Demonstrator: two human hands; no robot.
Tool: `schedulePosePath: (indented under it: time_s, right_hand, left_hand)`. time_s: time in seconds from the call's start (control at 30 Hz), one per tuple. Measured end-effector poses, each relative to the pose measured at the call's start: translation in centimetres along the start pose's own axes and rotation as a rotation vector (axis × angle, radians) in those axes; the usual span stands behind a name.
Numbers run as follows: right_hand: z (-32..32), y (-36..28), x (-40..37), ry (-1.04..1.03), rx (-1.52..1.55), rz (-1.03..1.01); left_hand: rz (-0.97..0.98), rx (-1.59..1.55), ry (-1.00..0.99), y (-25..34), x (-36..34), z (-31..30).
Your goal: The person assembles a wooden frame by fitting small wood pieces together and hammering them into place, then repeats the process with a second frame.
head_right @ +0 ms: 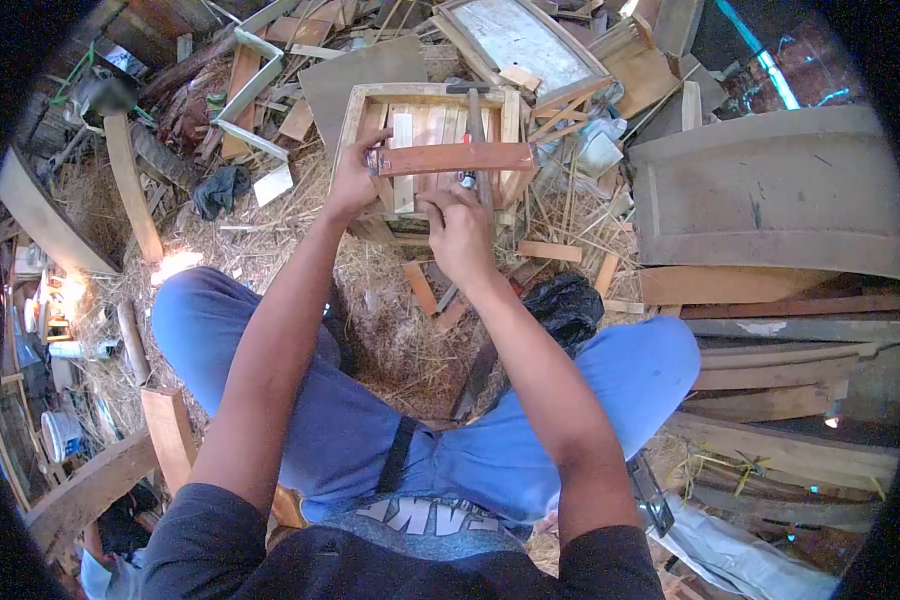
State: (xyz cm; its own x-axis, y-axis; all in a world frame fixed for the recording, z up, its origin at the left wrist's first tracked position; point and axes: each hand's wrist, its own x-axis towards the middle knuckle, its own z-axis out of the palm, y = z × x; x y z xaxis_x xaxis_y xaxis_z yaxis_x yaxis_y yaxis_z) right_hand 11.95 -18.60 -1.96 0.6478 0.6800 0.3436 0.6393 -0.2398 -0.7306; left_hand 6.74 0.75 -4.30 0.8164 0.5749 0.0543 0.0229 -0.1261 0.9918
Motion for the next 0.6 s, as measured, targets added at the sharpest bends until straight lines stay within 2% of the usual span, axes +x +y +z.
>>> schedulePosePath:
  time_s: [0.17,0.27,0.33,0.6]
  right_hand:
    - [0.3,-0.2,0.2,0.0,-0.008,-0.015]
    - [0.5,-0.6,0.4,0.008,0.139,0.084]
    - [0.6,-0.3,0.4,-0.013,0.019,0.004]
    - [1.3,-0.1,0.5,0.016,-0.002,-0.08]
  left_hand:
    - [-0.021,-0.036,-0.014,-0.7,0.4,-0.1]
    - [-0.028,0.004,-0.014,-1.7,0.7,-0.2]
    - [0.01,-0.083,0.015,-1.7,0.6,0.1]
    - [-0.011,-0.03,0.009,-1.3,0.5,-0.1]
